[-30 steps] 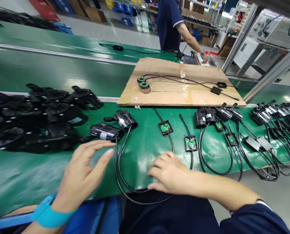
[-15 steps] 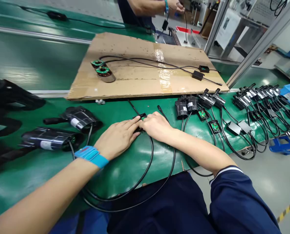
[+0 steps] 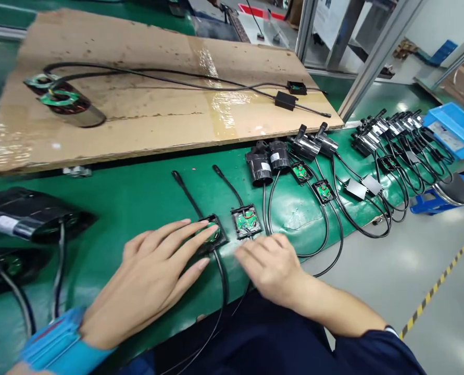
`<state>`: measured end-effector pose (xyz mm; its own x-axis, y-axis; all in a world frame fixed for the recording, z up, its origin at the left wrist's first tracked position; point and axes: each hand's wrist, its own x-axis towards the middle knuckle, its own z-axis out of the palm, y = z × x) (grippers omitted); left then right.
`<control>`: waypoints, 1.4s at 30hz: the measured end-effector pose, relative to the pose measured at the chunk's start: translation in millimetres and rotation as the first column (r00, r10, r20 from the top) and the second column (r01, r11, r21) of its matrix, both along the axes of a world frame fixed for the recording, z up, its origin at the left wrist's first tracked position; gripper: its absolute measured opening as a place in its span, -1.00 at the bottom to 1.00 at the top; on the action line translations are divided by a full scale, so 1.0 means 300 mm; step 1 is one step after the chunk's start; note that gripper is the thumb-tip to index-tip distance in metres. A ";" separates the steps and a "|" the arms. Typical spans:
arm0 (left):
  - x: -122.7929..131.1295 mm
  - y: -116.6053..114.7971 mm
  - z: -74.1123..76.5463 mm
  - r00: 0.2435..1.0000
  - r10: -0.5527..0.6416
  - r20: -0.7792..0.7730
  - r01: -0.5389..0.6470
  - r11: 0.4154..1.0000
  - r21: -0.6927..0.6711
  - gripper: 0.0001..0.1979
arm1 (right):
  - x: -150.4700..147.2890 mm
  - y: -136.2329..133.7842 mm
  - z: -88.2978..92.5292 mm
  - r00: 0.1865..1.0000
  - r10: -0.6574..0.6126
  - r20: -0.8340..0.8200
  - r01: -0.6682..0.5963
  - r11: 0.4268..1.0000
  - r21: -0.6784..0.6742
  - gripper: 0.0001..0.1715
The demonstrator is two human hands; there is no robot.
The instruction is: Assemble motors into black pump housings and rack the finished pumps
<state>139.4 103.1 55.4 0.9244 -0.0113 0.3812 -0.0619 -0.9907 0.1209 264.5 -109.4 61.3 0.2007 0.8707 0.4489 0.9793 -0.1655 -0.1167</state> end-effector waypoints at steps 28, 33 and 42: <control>-0.375 0.278 0.043 0.530 0.845 -0.065 -0.835 0.508 -0.210 -0.04 | -0.029 -0.035 -0.026 0.815 0.530 -0.234 -0.547 0.837 -0.009 -0.37; -0.390 0.372 0.010 0.520 0.816 -0.252 -0.846 0.452 -0.282 -0.09 | -0.074 0.005 -0.054 0.775 0.567 -0.280 -0.615 0.779 -0.124 -0.18; -0.276 0.475 0.132 0.674 0.677 -0.295 -0.738 0.611 -0.285 -0.05 | -0.133 -0.001 -0.098 0.843 0.517 -0.149 -0.535 0.835 -0.131 -0.83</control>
